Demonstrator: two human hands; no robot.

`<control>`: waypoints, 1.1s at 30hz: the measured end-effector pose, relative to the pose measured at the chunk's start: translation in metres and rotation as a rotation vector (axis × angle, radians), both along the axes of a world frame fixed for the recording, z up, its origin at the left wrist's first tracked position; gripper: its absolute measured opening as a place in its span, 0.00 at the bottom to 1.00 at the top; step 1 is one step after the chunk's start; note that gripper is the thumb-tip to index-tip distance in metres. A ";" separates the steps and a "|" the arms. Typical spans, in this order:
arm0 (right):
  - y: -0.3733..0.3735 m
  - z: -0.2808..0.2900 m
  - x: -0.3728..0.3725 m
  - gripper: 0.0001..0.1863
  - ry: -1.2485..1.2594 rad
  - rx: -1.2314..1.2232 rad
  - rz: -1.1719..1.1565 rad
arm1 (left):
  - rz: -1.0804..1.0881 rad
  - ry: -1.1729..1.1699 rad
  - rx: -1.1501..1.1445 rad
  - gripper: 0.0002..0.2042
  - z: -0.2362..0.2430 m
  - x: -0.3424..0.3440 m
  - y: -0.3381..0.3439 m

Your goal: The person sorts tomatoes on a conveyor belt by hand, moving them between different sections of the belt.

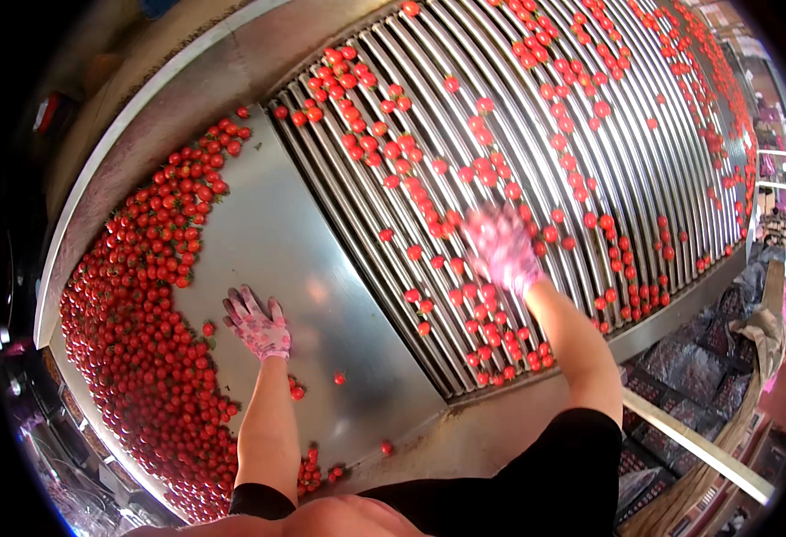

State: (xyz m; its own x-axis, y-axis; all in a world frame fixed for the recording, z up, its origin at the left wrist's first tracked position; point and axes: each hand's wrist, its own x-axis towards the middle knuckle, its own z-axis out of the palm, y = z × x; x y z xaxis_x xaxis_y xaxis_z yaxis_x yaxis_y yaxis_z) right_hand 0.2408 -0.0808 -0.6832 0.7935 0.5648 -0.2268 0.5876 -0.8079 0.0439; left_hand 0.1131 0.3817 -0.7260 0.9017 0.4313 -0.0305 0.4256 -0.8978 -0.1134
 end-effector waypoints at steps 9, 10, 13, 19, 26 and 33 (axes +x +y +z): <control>-0.001 0.002 -0.035 0.35 -0.255 0.187 -0.443 | 0.004 0.031 -0.026 0.32 -0.007 0.004 -0.001; 0.002 0.005 -0.064 0.33 -0.209 0.171 -0.458 | 0.010 0.058 -0.032 0.32 -0.004 0.007 -0.004; 0.007 0.019 -0.142 0.26 0.152 -0.035 -0.254 | 0.023 0.107 -0.019 0.32 0.007 0.010 -0.005; -0.034 0.079 -0.215 0.15 0.178 0.309 -0.348 | -0.011 0.091 0.081 0.31 -0.007 0.003 0.000; -0.106 0.132 -0.292 0.09 0.077 0.053 -0.675 | -0.081 0.098 0.122 0.33 -0.014 0.007 0.001; -0.115 0.127 -0.283 0.06 0.087 0.181 -0.565 | -0.372 -0.049 -0.196 0.38 -0.025 0.010 -0.025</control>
